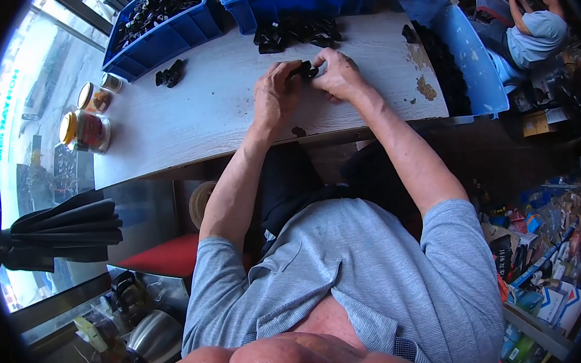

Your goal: Assembling small black plastic components at a manual assembly workstation.

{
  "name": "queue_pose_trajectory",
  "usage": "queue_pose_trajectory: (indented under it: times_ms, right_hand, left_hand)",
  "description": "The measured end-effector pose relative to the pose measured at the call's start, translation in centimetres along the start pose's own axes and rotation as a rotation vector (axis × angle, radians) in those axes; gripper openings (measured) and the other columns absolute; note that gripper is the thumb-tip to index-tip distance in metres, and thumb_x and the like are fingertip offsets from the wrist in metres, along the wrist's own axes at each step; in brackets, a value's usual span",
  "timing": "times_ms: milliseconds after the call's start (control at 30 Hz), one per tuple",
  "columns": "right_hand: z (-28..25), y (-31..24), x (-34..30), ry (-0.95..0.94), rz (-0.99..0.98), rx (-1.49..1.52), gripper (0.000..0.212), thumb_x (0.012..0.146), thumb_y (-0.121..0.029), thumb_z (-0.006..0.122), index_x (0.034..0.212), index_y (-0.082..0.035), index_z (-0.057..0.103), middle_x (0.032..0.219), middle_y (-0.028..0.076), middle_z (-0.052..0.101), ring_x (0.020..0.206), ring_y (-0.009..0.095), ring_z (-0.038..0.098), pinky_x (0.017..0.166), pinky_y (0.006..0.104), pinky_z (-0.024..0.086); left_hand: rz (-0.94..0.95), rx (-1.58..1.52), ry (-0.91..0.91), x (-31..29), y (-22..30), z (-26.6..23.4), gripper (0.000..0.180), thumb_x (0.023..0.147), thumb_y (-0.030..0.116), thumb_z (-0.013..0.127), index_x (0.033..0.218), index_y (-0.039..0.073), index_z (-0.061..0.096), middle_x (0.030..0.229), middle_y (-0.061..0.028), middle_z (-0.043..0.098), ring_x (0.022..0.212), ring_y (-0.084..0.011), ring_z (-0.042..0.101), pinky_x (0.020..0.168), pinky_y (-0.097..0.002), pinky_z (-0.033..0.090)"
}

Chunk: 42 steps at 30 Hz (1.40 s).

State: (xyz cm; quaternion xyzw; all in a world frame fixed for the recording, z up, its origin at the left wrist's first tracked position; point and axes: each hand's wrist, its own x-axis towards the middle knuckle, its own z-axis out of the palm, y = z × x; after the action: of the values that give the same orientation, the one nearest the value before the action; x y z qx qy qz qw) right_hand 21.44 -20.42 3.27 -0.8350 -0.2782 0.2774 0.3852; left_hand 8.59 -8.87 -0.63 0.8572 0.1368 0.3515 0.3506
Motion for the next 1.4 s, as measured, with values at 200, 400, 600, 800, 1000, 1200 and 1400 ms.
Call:
queue_pose_trajectory:
  times_ms: [200, 400, 600, 800, 1000, 1200, 1400]
  right_hand:
    - [-1.2, 1.3, -0.1, -0.126, -0.085, 0.206, 0.027, 0.086, -0.009, 0.068, 0.111, -0.003, 0.059, 0.065, 0.002, 0.056, 0.051, 0.012, 0.056, 0.044, 0.0270, 0.044]
    - [-0.9, 0.8, -1.1, -0.126, -0.041, 0.271, 0.014, 0.089, -0.009, 0.065, 0.102, -0.004, 0.062, 0.061, 0.000, 0.052, 0.047, 0.009, 0.050, 0.044, 0.0241, 0.040]
    - [-0.5, 1.7, -0.4, -0.089, -0.046, 0.164, 0.016, 0.089, -0.009, 0.065, 0.105, -0.008, 0.062, 0.062, -0.003, 0.051, 0.046, 0.007, 0.048, 0.041, 0.0233, 0.038]
    - [-0.5, 0.7, -1.2, 0.015, -0.080, 0.231, 0.026, 0.084, -0.002, 0.067, 0.109, -0.006, 0.062, 0.061, 0.001, 0.054, 0.047, 0.010, 0.051, 0.043, 0.0258, 0.044]
    - [-0.3, 0.7, -0.4, -0.045, 0.004, 0.172, 0.028, 0.084, -0.003, 0.069, 0.112, -0.003, 0.063, 0.062, 0.003, 0.057, 0.047, 0.011, 0.053, 0.042, 0.0267, 0.044]
    - [-0.3, 1.0, -0.2, -0.024, 0.017, 0.187, 0.025, 0.086, -0.002, 0.070, 0.110, -0.003, 0.064, 0.063, 0.004, 0.059, 0.049, 0.012, 0.055, 0.042, 0.0285, 0.043]
    - [-0.2, 1.1, -0.2, 0.009, 0.017, 0.168, 0.029, 0.083, 0.002, 0.063, 0.111, -0.003, 0.065, 0.067, 0.002, 0.059, 0.051, 0.012, 0.057, 0.044, 0.0275, 0.048]
  left_hand:
    - [0.044, -0.223, 0.027, -0.2, -0.3, 1.0, 0.032, 0.084, -0.007, 0.063, 0.114, 0.001, 0.070, 0.107, -0.0157, 0.069, 0.096, -0.0303, 0.071, 0.085, -0.0341, 0.056]
    - [-0.021, -0.188, -0.002, -0.4, 0.1, 0.0, 0.032, 0.083, -0.006, 0.064, 0.114, 0.003, 0.071, 0.105, -0.0156, 0.070, 0.096, -0.0313, 0.071, 0.085, -0.0352, 0.056]
    - [0.075, -0.084, -0.039, 0.3, -0.8, 0.3, 0.028, 0.086, -0.002, 0.063, 0.112, 0.004, 0.071, 0.103, -0.0170, 0.071, 0.094, -0.0347, 0.070, 0.084, -0.0382, 0.056]
    - [0.129, -0.045, -0.045, 0.8, -1.0, 0.0, 0.026, 0.086, -0.001, 0.063, 0.110, 0.003, 0.071, 0.103, -0.0172, 0.071, 0.094, -0.0363, 0.069, 0.084, -0.0401, 0.056]
    - [0.094, -0.108, -0.081, 1.1, -1.1, -0.1, 0.027, 0.085, -0.001, 0.062, 0.111, 0.004, 0.072, 0.103, -0.0167, 0.071, 0.096, -0.0362, 0.069, 0.087, -0.0417, 0.055]
    - [0.340, 0.073, -0.270, 2.2, -1.1, 0.5, 0.034, 0.083, 0.000, 0.064, 0.115, 0.006, 0.072, 0.109, -0.0140, 0.071, 0.100, -0.0339, 0.068, 0.088, -0.0403, 0.056]
    - [0.408, 0.241, -0.287, 0.9, -0.3, -0.7, 0.043, 0.089, 0.008, 0.061, 0.131, 0.007, 0.065, 0.127, -0.0136, 0.066, 0.118, -0.0333, 0.061, 0.104, -0.0420, 0.048]
